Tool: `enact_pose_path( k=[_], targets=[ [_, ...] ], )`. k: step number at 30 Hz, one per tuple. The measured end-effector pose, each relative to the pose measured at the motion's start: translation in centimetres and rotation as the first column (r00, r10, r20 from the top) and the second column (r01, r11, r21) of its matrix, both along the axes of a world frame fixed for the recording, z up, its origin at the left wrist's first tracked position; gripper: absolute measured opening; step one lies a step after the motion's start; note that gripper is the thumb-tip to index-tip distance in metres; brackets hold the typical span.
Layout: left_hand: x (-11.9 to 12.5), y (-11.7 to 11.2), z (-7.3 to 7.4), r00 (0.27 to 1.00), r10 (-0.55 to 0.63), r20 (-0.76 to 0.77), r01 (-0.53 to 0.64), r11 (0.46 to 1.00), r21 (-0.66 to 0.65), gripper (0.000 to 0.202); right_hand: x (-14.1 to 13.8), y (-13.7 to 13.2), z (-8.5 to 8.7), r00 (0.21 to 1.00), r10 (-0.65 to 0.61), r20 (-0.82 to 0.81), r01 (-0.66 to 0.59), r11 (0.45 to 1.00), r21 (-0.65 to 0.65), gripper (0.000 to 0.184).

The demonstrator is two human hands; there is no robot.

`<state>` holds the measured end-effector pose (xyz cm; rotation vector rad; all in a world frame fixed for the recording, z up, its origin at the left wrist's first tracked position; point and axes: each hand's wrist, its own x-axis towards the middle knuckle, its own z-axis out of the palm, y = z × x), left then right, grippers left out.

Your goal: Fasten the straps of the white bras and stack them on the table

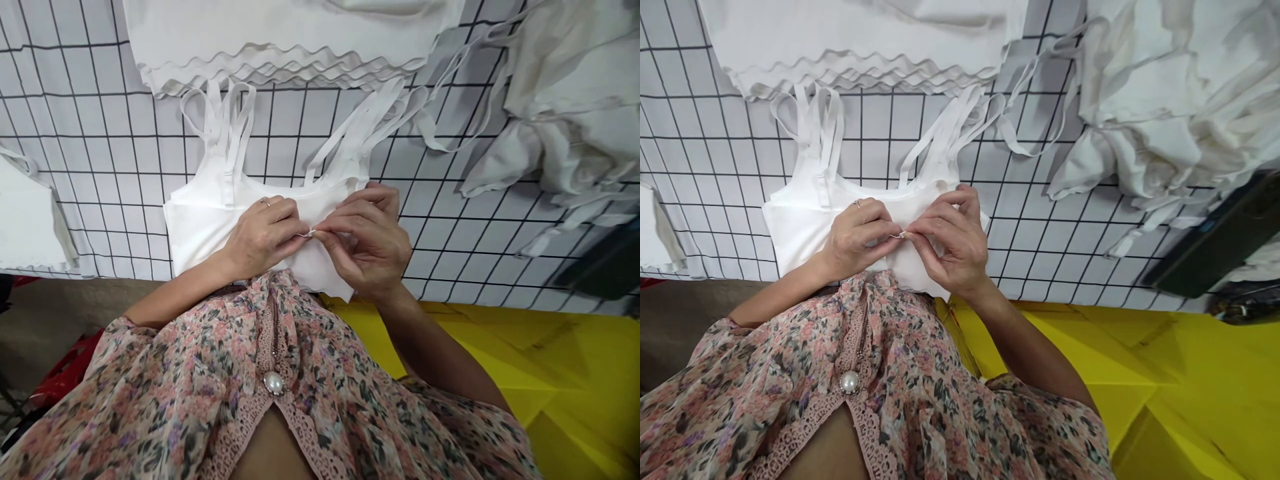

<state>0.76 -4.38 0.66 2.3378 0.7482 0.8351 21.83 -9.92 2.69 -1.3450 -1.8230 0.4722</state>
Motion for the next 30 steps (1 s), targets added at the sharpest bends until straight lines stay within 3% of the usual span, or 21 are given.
enact_pose_path(
  k=[3, 8, 18, 24, 30],
  targets=[
    [0.01, 0.10, 0.22, 0.999, 0.004, 0.041, -0.003, 1.000, -0.009, 0.020, 0.08, 0.19, -0.10, 1.000, 0.002, 0.018, -0.003, 0.999, 0.044, 0.007],
    [-0.06, 0.26, 0.35, 0.999, -0.021, 0.032, 0.022, 1.000, -0.013, 0.023, 0.41, 0.33, 0.18, 0.999, 0.005, 0.038, -0.003, 0.998, -0.057, 0.015],
    [-0.09, 0.27, 0.17, 1.000, -0.025, 0.001, 0.025, 1.000, 0.007, 0.028, 0.33, 0.44, 0.26, 0.998, 0.068, -0.006, -0.069, 0.997, -0.043, 0.007],
    [-0.07, 0.21, 0.12, 1.000, -0.021, -0.009, 0.021, 1.000, 0.005, 0.027, 0.56, 0.29, 0.29, 0.995, 0.058, 0.087, -0.048, 0.993, -0.106, 0.015],
    [-0.17, 0.11, 0.05, 0.999, -0.028, -0.018, 0.028, 1.000, -0.011, 0.022, 0.53, 0.28, -0.09, 0.996, 0.068, 0.054, -0.065, 0.997, -0.051, 0.011]
  ],
)
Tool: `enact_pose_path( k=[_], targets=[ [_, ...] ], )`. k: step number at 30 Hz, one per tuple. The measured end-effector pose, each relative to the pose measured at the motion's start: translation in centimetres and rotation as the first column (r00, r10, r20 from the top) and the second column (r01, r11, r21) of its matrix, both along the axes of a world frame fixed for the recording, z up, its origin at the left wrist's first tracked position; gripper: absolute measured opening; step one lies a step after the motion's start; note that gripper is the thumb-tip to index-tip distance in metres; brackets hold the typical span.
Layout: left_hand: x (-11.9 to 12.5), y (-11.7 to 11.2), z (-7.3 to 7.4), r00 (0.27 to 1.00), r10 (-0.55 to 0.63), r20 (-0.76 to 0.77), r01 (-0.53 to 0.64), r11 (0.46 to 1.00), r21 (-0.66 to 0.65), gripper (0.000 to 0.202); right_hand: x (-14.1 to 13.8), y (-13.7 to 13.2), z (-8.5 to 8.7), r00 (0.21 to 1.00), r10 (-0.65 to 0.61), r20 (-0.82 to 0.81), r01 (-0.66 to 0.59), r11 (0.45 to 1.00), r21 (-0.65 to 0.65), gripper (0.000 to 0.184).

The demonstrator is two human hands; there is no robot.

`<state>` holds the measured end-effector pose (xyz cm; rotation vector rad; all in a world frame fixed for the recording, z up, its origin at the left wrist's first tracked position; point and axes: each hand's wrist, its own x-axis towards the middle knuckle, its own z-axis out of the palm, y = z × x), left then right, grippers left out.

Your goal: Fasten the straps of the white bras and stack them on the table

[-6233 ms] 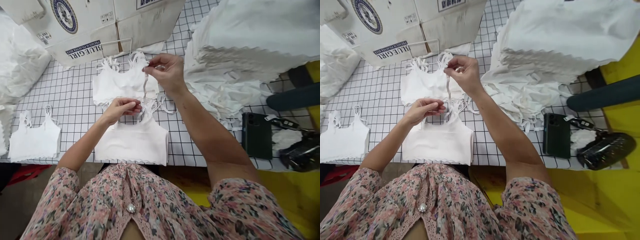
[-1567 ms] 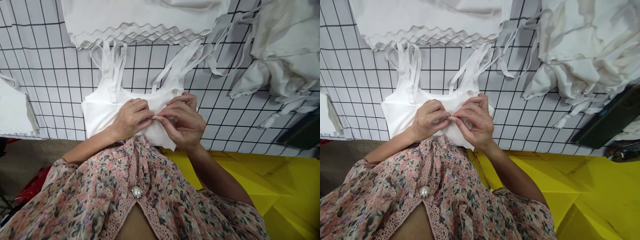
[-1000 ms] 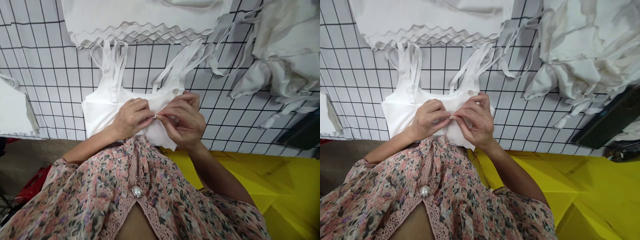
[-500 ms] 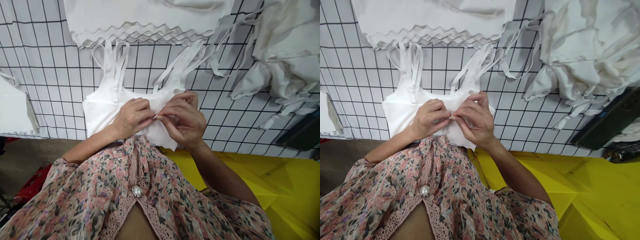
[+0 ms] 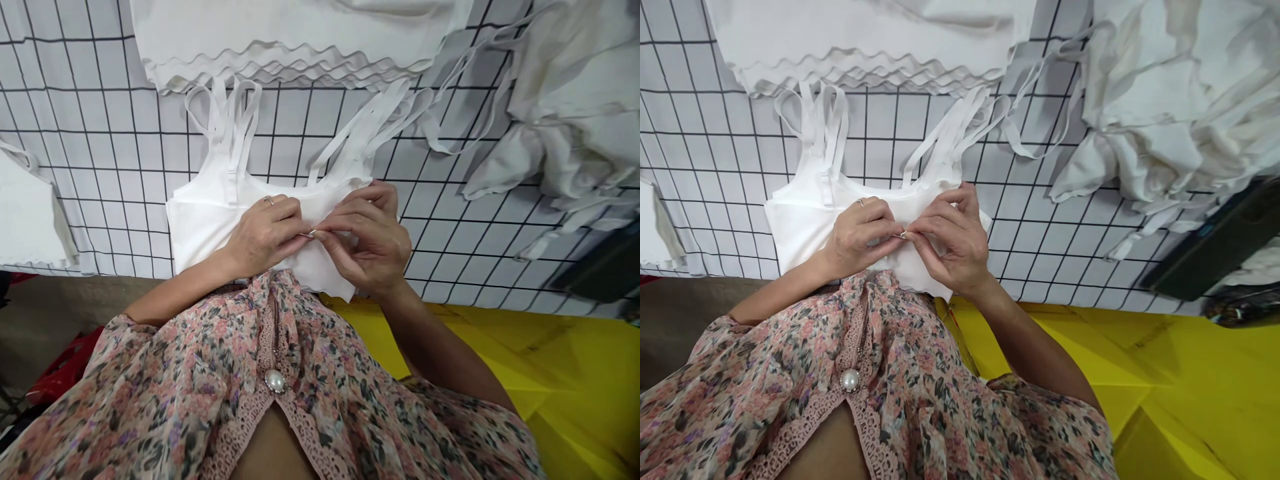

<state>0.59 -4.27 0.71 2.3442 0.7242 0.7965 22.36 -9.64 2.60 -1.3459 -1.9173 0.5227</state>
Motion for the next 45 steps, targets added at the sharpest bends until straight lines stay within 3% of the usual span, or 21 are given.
enact_pose_path(
  k=[4, 9, 15, 20, 28, 32, 36, 45],
  targets=[
    [0.0, 0.0, -0.1, 1.000, 0.008, -0.008, -0.007, 1.000, 0.008, 0.023, -0.1, -0.2, 0.1, 1.000, -0.008, -0.002, 0.008, 0.999, 0.045, 0.005],
    [0.1, 0.0, 0.0, 0.999, 0.020, 0.041, -0.021, 1.000, 0.023, 0.024, -0.4, -0.8, 0.2, 0.991, -0.074, 0.108, 0.078, 0.997, -0.030, 0.010],
    [0.2, 0.0, 0.3, 0.995, 0.038, 0.092, -0.039, 0.999, 0.007, 0.024, -1.4, -1.3, -0.5, 0.990, -0.137, 0.038, 0.128, 0.976, 0.178, 0.012],
    [0.3, 0.0, 0.2, 0.997, 0.043, 0.065, -0.047, 0.997, 0.058, 0.029, -1.1, -1.4, -0.6, 0.983, -0.181, 0.016, 0.174, 0.963, 0.208, 0.008],
    [0.7, -0.1, 0.6, 0.991, 0.072, 0.111, -0.087, 0.986, 0.143, 0.025, -0.8, -1.3, 0.4, 0.993, -0.109, 0.054, 0.103, 0.988, 0.112, 0.011],
    [0.6, -0.1, 0.7, 0.990, 0.069, 0.121, -0.085, 0.986, 0.140, 0.023, -0.6, -1.2, 0.0, 0.998, -0.063, -0.012, 0.064, 0.980, 0.189, 0.017],
    [0.5, -0.1, 0.9, 0.988, 0.044, 0.146, -0.060, 0.992, 0.108, 0.018, -0.3, -1.1, -0.5, 0.996, -0.081, 0.046, 0.067, 0.964, 0.256, 0.008],
    [0.5, -0.2, 1.0, 0.989, 0.044, 0.140, -0.058, 0.994, 0.095, 0.017, -0.2, -1.0, -0.3, 0.997, -0.078, -0.007, 0.076, 0.957, 0.280, 0.008]
  ],
)
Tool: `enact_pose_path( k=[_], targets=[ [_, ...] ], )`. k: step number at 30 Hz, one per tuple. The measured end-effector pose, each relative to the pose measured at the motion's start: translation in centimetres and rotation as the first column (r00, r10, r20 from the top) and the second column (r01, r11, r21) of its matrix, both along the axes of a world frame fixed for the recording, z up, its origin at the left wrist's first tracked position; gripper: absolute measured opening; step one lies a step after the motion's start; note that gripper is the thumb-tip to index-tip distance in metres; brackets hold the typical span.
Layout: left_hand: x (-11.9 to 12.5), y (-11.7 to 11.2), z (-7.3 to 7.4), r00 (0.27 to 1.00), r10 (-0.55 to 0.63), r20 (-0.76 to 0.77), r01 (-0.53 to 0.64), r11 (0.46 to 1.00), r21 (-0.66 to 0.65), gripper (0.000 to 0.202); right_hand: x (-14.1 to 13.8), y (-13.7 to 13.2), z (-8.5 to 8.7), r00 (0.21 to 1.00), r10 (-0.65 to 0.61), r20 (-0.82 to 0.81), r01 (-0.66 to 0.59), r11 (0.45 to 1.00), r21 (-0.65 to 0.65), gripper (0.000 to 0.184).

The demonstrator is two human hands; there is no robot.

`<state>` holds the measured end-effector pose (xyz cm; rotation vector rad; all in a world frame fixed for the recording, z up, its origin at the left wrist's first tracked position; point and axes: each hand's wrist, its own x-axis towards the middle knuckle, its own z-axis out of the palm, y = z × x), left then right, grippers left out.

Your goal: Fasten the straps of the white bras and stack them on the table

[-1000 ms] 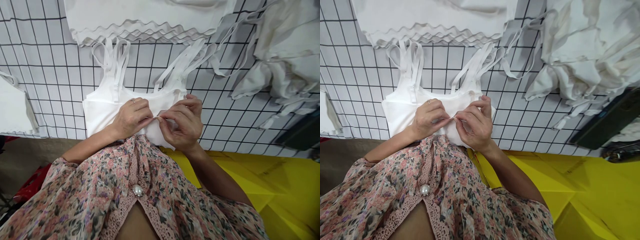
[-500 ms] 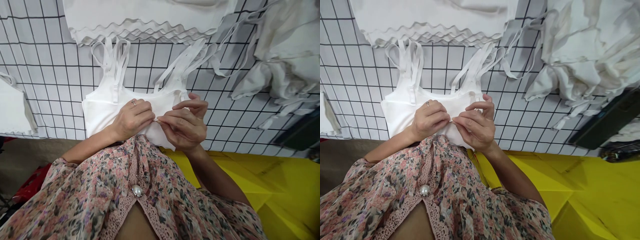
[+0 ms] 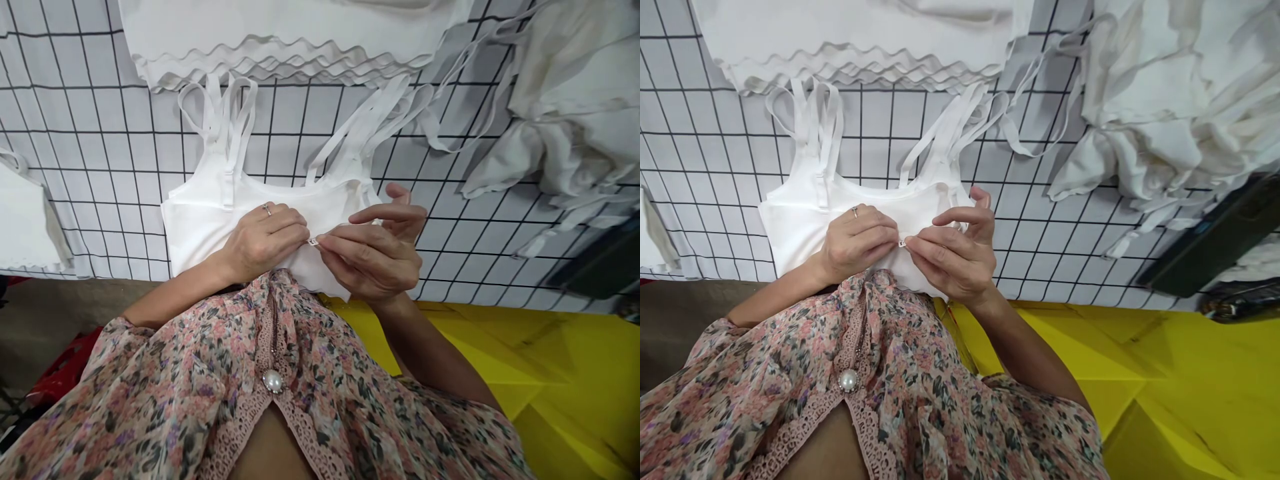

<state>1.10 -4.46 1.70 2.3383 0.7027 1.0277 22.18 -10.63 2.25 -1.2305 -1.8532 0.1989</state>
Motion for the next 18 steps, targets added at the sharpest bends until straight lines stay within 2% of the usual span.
enact_pose_path(
  k=[5, 12, 18],
  targets=[
    [-0.10, -0.14, -0.17, 0.998, -0.011, -0.067, 0.010, 1.000, -0.002, 0.024, 0.00, 0.14, 0.01, 0.999, 0.020, 0.030, -0.020, 1.000, -0.017, 0.011],
    [0.00, -0.09, 0.02, 1.000, 0.001, -0.005, -0.001, 1.000, 0.002, 0.019, -0.14, 0.14, -0.18, 0.999, 0.030, -0.039, -0.031, 1.000, -0.003, 0.018],
    [-0.02, -0.14, -0.10, 1.000, -0.004, -0.030, 0.004, 1.000, 0.005, 0.021, -0.29, 0.03, -0.11, 0.998, 0.015, -0.054, -0.016, 1.000, -0.017, 0.023]
  ],
)
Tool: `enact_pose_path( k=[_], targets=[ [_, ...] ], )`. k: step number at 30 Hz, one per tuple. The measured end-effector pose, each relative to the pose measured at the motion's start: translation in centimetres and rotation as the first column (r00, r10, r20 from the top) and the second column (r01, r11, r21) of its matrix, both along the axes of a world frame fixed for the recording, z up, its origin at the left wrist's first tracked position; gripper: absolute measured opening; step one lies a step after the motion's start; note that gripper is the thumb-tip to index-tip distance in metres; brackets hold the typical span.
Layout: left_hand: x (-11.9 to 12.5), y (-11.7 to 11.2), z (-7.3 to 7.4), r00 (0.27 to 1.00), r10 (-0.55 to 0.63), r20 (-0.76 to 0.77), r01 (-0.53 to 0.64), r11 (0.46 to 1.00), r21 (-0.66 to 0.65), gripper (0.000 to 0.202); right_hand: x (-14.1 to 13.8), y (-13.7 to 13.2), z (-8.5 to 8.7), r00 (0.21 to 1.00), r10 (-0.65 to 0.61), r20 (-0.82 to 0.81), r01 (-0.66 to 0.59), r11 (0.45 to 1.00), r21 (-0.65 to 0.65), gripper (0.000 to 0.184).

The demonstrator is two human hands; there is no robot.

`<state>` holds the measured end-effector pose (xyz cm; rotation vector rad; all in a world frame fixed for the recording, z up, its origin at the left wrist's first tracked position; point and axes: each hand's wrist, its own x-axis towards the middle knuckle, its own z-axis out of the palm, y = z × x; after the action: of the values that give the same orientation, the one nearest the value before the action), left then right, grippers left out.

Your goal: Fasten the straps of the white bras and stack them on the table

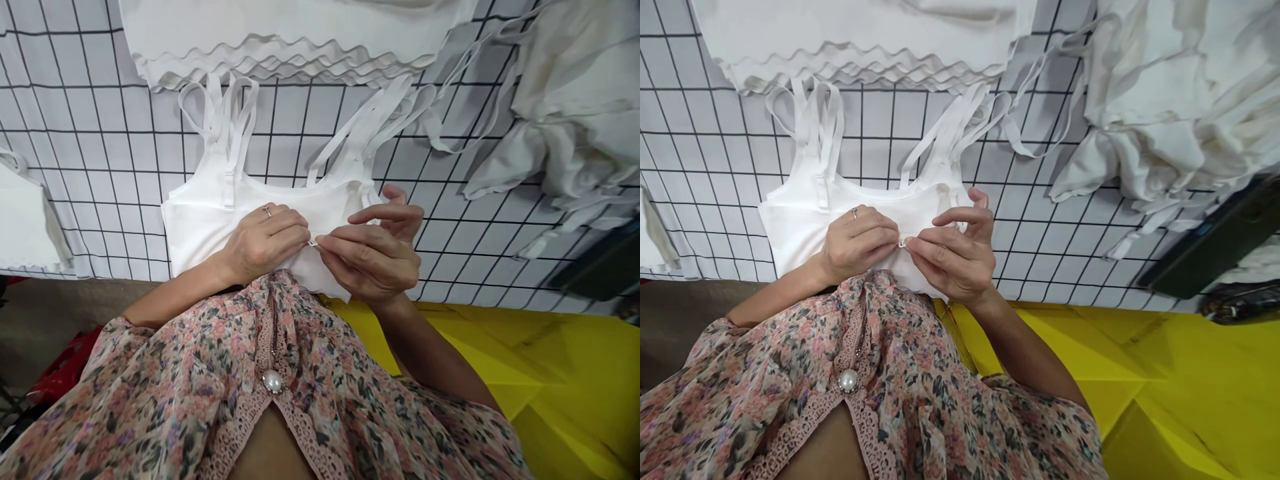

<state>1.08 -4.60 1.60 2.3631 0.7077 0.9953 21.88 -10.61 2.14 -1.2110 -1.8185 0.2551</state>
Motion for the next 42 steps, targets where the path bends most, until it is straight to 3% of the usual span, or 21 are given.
enact_pose_path(
  k=[11, 17, 21, 27, 42],
  targets=[
    [-0.14, -0.10, -0.11, 0.999, 0.003, 0.054, -0.002, 1.000, -0.017, 0.015, 0.09, -0.29, 0.16, 0.999, -0.009, 0.044, 0.011, 0.999, -0.044, 0.007],
    [0.00, -0.17, -0.17, 0.999, 0.026, 0.038, -0.026, 1.000, 0.007, 0.020, -0.08, -0.58, 0.67, 0.989, -0.087, 0.122, 0.105, 0.983, -0.153, 0.006],
    [0.11, -0.08, -0.06, 0.998, 0.031, 0.054, -0.032, 0.999, 0.011, 0.018, -0.11, -0.67, 0.52, 0.994, -0.096, 0.042, 0.100, 0.989, -0.113, 0.005],
    [0.17, 0.08, 0.24, 0.997, 0.022, 0.069, -0.023, 1.000, 0.014, 0.016, -0.51, -0.56, 0.49, 0.999, -0.040, -0.017, 0.040, 0.998, -0.041, 0.016],
    [0.17, 0.11, 0.20, 0.996, 0.013, 0.083, -0.013, 1.000, 0.004, 0.014, -0.01, -0.46, 0.35, 0.998, -0.050, 0.048, 0.050, 0.999, 0.002, 0.013]
  ],
)
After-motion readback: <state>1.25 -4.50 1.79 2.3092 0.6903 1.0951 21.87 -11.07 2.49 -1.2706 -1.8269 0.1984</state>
